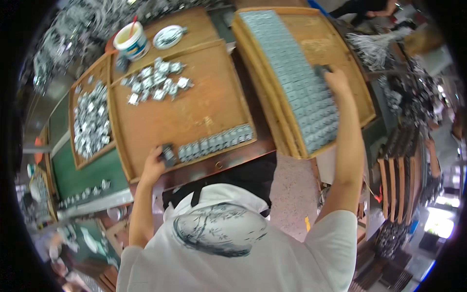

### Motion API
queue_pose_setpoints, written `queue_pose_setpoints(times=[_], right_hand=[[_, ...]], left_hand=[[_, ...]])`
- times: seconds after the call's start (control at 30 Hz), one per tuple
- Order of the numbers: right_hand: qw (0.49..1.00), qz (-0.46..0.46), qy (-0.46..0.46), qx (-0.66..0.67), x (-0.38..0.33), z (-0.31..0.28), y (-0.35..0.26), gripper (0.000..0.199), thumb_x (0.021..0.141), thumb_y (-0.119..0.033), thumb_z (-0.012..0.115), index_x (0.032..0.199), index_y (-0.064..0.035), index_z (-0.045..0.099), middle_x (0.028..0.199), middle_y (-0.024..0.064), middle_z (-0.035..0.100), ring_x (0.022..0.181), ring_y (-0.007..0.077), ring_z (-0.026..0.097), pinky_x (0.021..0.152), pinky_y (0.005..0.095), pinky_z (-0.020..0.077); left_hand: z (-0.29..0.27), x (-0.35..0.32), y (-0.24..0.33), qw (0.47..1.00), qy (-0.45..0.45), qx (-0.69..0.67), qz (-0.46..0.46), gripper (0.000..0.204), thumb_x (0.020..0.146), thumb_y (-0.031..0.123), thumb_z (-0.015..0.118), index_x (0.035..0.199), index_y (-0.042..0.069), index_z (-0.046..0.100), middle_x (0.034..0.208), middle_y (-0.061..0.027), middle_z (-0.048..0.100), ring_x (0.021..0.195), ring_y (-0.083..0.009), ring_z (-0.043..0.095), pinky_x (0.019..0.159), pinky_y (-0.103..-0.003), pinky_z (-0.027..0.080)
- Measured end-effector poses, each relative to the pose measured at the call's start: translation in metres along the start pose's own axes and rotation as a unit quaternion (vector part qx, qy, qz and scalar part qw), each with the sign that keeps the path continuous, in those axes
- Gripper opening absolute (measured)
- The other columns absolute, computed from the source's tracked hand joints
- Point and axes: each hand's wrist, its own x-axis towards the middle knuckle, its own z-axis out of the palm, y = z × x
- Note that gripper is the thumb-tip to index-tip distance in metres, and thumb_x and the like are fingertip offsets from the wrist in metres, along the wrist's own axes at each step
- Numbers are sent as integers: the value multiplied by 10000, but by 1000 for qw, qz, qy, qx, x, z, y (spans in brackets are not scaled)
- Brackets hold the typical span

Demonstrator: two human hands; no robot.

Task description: Organizing small electronic components from a bulk wooden tray into a compartmentalized organizer tray.

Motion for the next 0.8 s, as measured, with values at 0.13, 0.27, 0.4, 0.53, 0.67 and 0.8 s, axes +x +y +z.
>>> queue_pose_setpoints(times=[0.13, 0.27, 0.4, 0.53, 0.67, 0.8], right_hand=[[992, 14, -73, 99, 9, 4, -11, 292, 855, -194, 618, 1066, -9, 699, 876, 41, 665, 781, 153, 574, 676, 319, 437], [968, 43, -162, 188, 22, 8, -14, 333, 869, -179, 638, 1131, 21, 681, 999, 76, 683, 906, 174, 624, 788, 301, 487], [974, 53, -130, 176, 45, -9, 24, 429, 868, -257, 718, 1176, 32, 642, 1050, 97, 665, 909, 186, 617, 742, 318, 485], [989, 13, 36, 145, 52, -24, 12, 410, 944, -257, 657, 1262, -7, 587, 1170, 99, 645, 994, 200, 643, 774, 281, 484], [930, -70, -24, 361, 36, -28, 13, 353, 972, -167, 592, 1281, 3, 574, 1132, 110, 643, 971, 185, 642, 762, 298, 508], [893, -84, -77, 435, -73, 38, -83, 340, 976, -133, 580, 1295, -15, 561, 1164, 115, 639, 997, 183, 646, 765, 298, 559]], left_hand=[[13, 9, 22, 998, -48, 43, -5, 529, 697, -4, 537, 1218, 40, 611, 1081, -196, 549, 1046, -371, 529, 942, -384, 438], [15, 0, 6, 997, -66, 32, 13, 543, 712, 43, 577, 1254, 48, 593, 1078, -203, 547, 1045, -387, 526, 951, -418, 427], [5, -22, 41, 998, 16, 48, 22, 493, 717, 54, 610, 1210, 71, 606, 1075, -204, 567, 1024, -368, 545, 880, -415, 460], [-55, -59, 18, 926, 302, 223, -49, 465, 804, 88, 674, 1258, 85, 573, 972, -196, 661, 842, -324, 640, 771, -399, 513], [-146, -99, 15, 770, 412, 341, -349, 326, 840, 236, 589, 1127, 84, 600, 984, -214, 678, 948, -406, 640, 771, -478, 508], [-198, -123, -92, 745, 460, 271, -400, 368, 853, 265, 531, 1112, 12, 593, 1080, -273, 661, 1007, -428, 630, 816, -449, 515]])
